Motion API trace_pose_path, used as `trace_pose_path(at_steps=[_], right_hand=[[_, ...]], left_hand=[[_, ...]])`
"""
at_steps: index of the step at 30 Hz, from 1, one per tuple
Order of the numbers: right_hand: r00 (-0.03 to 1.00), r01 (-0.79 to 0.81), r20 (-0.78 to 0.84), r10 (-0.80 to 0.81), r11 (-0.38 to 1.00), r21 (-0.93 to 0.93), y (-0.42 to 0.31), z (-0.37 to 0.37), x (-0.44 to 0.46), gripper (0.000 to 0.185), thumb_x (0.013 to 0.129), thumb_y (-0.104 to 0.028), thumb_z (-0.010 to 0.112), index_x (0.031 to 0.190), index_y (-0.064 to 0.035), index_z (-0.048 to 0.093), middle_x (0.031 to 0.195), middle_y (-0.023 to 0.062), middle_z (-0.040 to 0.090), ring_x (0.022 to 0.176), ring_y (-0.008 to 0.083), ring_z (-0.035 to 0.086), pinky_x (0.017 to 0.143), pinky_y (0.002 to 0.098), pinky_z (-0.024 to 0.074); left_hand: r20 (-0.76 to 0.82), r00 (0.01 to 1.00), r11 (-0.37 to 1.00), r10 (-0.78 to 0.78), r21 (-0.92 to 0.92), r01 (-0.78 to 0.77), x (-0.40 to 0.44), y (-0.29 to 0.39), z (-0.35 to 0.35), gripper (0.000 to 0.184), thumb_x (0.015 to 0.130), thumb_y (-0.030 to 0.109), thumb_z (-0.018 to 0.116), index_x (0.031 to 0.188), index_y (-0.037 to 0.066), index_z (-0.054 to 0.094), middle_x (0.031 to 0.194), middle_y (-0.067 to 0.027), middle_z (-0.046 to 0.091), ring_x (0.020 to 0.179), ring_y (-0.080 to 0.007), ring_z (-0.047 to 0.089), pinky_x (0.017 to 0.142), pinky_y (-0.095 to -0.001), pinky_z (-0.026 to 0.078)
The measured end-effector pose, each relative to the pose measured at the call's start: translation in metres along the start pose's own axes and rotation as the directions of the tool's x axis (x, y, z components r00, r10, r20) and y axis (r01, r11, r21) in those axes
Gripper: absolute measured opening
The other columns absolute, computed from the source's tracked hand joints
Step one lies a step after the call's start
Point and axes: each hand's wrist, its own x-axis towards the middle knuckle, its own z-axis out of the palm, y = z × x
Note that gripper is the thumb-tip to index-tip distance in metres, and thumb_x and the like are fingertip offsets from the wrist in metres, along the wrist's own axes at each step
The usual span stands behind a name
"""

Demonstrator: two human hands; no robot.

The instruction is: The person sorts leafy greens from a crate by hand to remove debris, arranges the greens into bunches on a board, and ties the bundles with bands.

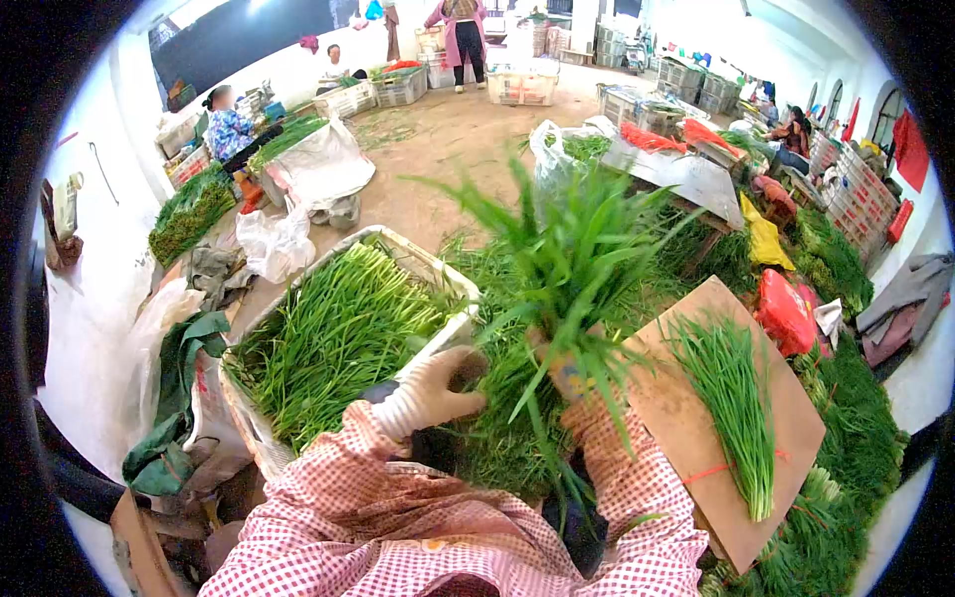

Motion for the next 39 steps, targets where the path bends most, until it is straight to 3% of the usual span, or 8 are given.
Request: trace_pose_path(at_steps=[2,5,10,16,25,27,32,39], right_hand=[[1.000,-0.006,0.027,0.006,1.000,0.023,-0.004,0.006,0.003,0.055,0.095,-0.041,0.051,0.133,-0.0008,0.045,0.123,0.0142,0.056,0.102,0.0292,0.058,0.098,0.0431,0.0485],[0.997,-0.074,0.003,0.076,0.972,-0.224,0.034,0.055,-0.026,0.053,0.094,-0.031,0.056,0.136,-0.0034,0.040,0.129,0.0144,0.051,0.108,0.0261,0.056,0.091,0.0390,0.0503],[0.956,0.258,0.274,0.105,0.140,-0.956,0.114,0.094,-0.044,0.021,0.087,-0.025,0.061,0.106,-0.0186,0.065,0.099,0.0056,0.066,0.095,0.0219,0.062,0.095,0.0457,0.0459],[0.565,0.823,0.701,0.435,-0.352,-0.445,0.126,0.101,-0.076,0.044,0.080,-0.024,0.052,0.122,-0.0161,0.056,0.111,0.0072,0.059,0.108,0.0287,0.056,0.098,0.0450,0.0422],[0.766,0.618,0.599,0.234,-0.012,-0.786,0.114,0.118,-0.108,0.045,0.073,-0.021,0.074,0.111,-0.0028,0.059,0.108,0.0161,0.061,0.101,0.0326,0.059,0.088,0.0422,0.0469],[0.984,-0.140,-0.154,-0.094,0.148,-0.979,0.114,0.122,-0.149,0.060,0.073,-0.040,0.080,0.111,-0.0017,0.056,0.108,0.0131,0.062,0.095,0.0268,0.060,0.085,0.0408,0.0477],[0.982,-0.012,-0.179,-0.054,0.937,-0.348,0.154,0.083,-0.121,0.092,0.082,-0.062,0.060,0.146,-0.0087,0.021,0.134,0.0149,0.045,0.120,0.0305,0.048,0.100,0.0462,0.0417],[0.932,0.273,-0.244,-0.270,0.962,-0.022,0.117,0.064,-0.104,0.071,0.085,-0.056,0.060,0.137,-0.0097,0.044,0.133,0.0160,0.051,0.120,0.0337,0.052,0.101,0.0540,0.0429]], left_hand=[[0.153,0.972,0.956,-0.180,-0.206,0.209,-0.006,-0.015,0.007,0.068,0.078,0.039,0.070,0.131,0.003,0.046,0.117,-0.0191,0.060,0.107,-0.0248,0.060,0.095,-0.0373,0.047],[0.688,0.708,-0.163,0.159,-0.689,0.706,0.002,-0.079,0.048,0.057,0.091,0.040,0.058,0.133,0.003,0.045,0.114,-0.0156,0.063,0.109,-0.0306,0.058,0.096,-0.0453,0.044],[0.435,0.875,-0.114,0.211,-0.878,0.464,-0.005,-0.091,0.056,0.054,0.095,0.037,0.050,0.134,0.002,0.043,0.121,-0.0175,0.059,0.113,-0.0314,0.056,0.099,-0.0456,0.043],[0.434,0.839,-0.480,0.328,-0.689,0.543,-0.027,-0.107,0.059,0.050,0.099,0.034,0.042,0.136,-0.001,0.040,0.129,-0.0198,0.054,0.119,-0.0322,0.053,0.103,-0.0459,0.042],[0.426,0.905,0.187,-0.015,-0.887,0.421,-0.008,-0.075,0.024,0.053,0.083,0.011,0.060,0.132,-0.002,0.043,0.126,-0.0196,0.056,0.108,-0.0311,0.060,0.094,-0.0449,0.050],[0.508,0.847,0.331,-0.154,-0.781,0.529,-0.017,-0.071,-0.001,0.062,0.075,0.010,0.068,0.131,-0.002,0.046,0.121,-0.0150,0.060,0.100,-0.0260,0.063,0.088,-0.0388,0.053],[0.445,0.891,0.827,-0.089,-0.466,0.315,-0.046,-0.048,-0.037,0.075,0.066,0.011,0.080,0.133,0.002,0.047,0.125,-0.0093,0.059,0.113,-0.0223,0.055,0.099,-0.0380,0.043],[0.520,0.853,0.932,-0.047,-0.284,0.224,-0.142,-0.039,0.004,0.081,0.064,0.014,0.083,0.137,0.007,0.047,0.132,-0.0080,0.055,0.121,-0.0234,0.050,0.106,-0.0385,0.036]])
